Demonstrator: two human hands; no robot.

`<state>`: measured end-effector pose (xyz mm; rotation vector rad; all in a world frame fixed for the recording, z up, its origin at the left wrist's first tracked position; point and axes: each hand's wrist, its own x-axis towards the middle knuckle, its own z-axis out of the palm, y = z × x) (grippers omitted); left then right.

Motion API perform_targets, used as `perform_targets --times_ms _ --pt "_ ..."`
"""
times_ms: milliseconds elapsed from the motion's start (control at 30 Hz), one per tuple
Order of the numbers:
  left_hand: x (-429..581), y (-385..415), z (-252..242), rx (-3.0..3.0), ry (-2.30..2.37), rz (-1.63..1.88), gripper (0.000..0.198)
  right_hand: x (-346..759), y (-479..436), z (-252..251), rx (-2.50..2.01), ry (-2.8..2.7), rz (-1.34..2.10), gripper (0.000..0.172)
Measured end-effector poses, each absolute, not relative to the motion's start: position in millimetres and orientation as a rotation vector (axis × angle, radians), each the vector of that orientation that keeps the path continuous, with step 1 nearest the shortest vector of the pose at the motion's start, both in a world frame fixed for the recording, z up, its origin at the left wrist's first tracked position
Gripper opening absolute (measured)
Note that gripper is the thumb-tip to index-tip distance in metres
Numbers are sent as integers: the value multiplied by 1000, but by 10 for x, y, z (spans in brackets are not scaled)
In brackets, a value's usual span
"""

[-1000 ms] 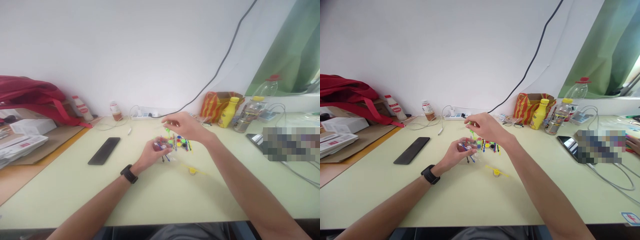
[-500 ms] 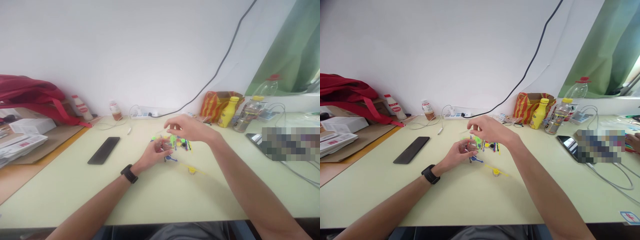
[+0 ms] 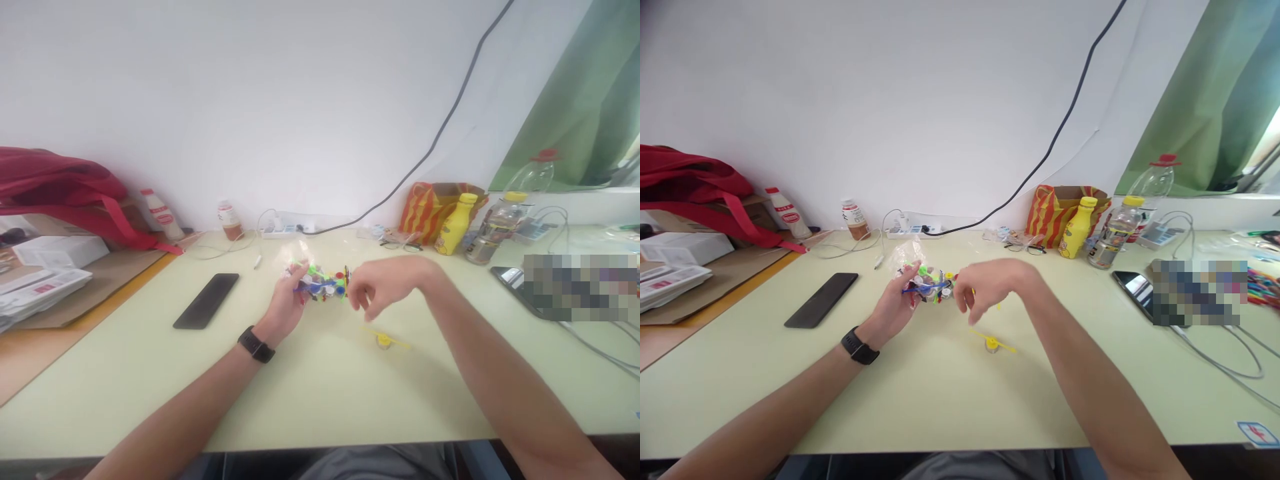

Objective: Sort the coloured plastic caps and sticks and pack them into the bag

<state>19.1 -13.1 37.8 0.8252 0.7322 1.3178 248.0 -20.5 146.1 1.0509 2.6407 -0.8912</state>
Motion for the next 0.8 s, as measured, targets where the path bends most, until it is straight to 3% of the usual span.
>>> perform_targets --times_ms 100,267,467,567,667,800 --pt "192 -124 363 852 782 1347 41 2225 -86 1143 1060 2294 -793 45" --pt "202 -115 321 968 856 1383 48 2087 46 899 962 2119 -1061 34" --pt "198 -135 268 1355 978 1248 51 2431 -43 1350 893 2697 -1408 29" --pt "224 -183 261 1523 919 1121 48 2525 -158 1563 1086 3206 -1553 27" --pt "252 -230 270 1592 875 1043 49 2526 -259 1666 1345 3620 -1420 26" --pt "255 -248 272 1602 855 999 49 2471 -329 1689 1378 3620 -1060 18"
